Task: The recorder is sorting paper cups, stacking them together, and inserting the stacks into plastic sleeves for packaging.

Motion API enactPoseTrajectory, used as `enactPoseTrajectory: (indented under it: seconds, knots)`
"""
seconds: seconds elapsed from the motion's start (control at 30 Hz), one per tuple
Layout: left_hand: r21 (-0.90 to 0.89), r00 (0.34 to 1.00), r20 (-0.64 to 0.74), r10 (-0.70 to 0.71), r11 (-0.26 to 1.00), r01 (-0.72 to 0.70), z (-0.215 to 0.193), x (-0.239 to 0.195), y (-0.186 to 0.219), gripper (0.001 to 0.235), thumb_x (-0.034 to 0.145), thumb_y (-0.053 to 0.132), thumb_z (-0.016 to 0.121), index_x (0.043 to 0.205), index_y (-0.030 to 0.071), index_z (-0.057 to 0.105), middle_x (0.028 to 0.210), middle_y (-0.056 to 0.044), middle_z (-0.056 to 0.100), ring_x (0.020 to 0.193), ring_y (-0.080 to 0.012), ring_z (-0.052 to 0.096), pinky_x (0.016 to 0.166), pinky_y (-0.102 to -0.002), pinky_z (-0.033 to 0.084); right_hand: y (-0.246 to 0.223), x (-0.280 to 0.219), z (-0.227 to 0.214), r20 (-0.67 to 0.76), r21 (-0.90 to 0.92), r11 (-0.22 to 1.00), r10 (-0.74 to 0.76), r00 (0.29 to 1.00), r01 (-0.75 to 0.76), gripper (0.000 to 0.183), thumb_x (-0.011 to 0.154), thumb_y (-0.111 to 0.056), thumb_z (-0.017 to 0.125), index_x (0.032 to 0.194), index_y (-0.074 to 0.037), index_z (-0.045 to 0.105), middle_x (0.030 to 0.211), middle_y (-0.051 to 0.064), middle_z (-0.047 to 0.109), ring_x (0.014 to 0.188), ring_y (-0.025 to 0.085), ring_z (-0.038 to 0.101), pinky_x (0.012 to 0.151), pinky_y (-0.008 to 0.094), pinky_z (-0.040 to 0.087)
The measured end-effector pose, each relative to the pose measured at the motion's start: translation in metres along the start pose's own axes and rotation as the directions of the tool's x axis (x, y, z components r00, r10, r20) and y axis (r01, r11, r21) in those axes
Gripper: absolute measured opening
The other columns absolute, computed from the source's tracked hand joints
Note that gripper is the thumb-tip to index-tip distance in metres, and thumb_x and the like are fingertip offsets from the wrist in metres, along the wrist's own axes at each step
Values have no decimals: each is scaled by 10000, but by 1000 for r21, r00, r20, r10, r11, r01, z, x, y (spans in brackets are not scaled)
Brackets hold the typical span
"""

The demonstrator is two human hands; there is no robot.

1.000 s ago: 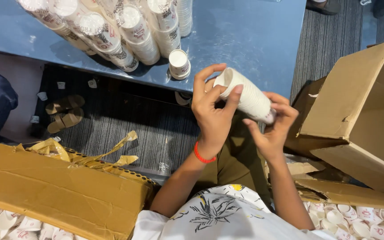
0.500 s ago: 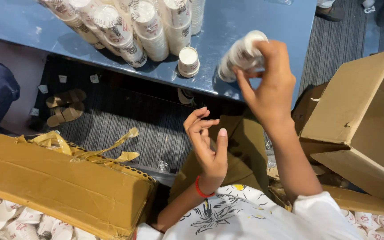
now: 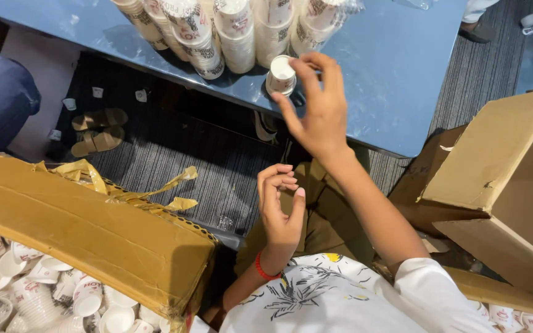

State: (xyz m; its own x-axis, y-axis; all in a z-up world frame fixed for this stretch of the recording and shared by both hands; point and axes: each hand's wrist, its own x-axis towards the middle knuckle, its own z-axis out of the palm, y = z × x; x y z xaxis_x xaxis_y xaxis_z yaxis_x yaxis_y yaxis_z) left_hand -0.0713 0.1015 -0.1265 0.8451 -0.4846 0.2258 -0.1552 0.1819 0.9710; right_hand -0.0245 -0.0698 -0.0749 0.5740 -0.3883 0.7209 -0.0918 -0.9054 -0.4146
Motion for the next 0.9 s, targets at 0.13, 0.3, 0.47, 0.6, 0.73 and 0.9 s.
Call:
enactPoseTrajectory:
  seconds: [0.13,0.3,0.47,0.6,0.73,0.9]
  knots:
    - [66,995,85,52,996,-58,6,-6,5,200,910,-72,655,1080,12,590,1281,-131,562,952,-148,584,898,-284,528,7,-12,21,181,20,997,67,981,-72,518,890,-144,838,1320,-80,556,1354,168,513,1126,393,575,924,464,510]
    - [60,991,135,0,998,-8,0,-7,0,196,895,-72,648,1066,12,601,1266,-128,573,951,-155,593,868,-278,532,35,-42,-10,18,-116,970,217,976,-214,514,899,-82,832,1317,-63,534,1350,148,531,1152,389,575,987,481,465]
    - [117,994,99,-41,993,29,-13,-19,-4,204,894,-73,649,1069,18,599,1261,-119,566,988,-164,596,868,-275,531,24,-42,-46,-117,-298,899,299,947,-321,564,865,-71,820,1325,-15,499,1356,223,491,1237,443,498,1087,523,359]
    - [200,979,183,-89,979,52,-36,-18,31,201,905,-11,654,1100,19,615,1338,-142,515,1089,-221,591,883,-310,536,-21,-45,-41,-105,-191,965,161,981,-179,450,872,-77,795,1217,-12,513,1309,220,517,1301,422,471,1199,583,172]
    - [412,878,372,-302,901,136,-80,-43,66,331,882,142,682,1188,38,610,1441,-177,458,1166,-304,599,920,-371,552,-88,-74,-30,293,319,926,104,951,-200,169,946,-95,734,1096,-56,665,1139,78,706,1164,269,688,1249,551,346]
    - [683,839,467,-280,716,-141,-149,-124,86,562,929,298,714,1353,-11,516,1395,-340,397,1273,-509,458,1038,-532,411,-181,-80,-30,254,712,680,-478,841,172,240,958,-158,714,1136,-9,654,1234,141,675,1231,326,636,1174,552,433]
